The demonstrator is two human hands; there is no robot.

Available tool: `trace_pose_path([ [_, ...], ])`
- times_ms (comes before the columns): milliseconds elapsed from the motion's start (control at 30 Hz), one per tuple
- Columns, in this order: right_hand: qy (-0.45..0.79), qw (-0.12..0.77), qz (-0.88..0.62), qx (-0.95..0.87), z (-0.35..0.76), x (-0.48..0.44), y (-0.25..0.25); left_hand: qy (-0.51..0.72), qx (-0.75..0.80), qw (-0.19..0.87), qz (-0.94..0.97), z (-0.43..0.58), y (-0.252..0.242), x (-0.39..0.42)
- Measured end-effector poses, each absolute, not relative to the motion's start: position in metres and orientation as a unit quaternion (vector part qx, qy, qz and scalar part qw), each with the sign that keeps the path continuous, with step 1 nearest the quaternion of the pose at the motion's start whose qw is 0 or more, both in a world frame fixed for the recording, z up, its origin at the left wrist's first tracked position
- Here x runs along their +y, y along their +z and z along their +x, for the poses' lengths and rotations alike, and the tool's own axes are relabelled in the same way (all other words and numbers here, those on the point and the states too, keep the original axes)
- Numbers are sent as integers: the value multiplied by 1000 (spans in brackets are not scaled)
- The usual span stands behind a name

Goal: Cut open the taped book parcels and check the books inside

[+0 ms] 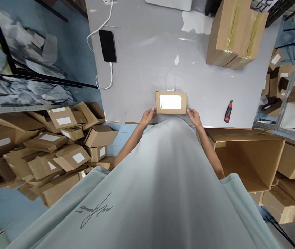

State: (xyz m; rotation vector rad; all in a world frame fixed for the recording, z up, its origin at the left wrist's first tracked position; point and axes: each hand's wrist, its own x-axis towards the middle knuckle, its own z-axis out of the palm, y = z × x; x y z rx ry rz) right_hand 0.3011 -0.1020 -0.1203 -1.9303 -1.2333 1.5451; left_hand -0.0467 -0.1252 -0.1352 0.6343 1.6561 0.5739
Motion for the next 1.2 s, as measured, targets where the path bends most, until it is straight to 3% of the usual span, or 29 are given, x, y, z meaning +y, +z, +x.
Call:
trace_pose_path([
  [500,489,207,-705,-471,306,-95,-107,256,698,611,271,-20,-131,-78],
  [667,400,253,-735,-486,302,-98,-72,287,671,636,250,-3,-108,-73],
  [833,417,253,-676,-552,263,-93,-24,308,603,682,278,16,-82,-72],
  [1000,411,264,-680,-547,247,-87,-10,328,608,606,394,15,-57,-75],
  [1200,458,264,-669,-522,243,-87,-41,319,650,548,420,5,-52,-86],
])
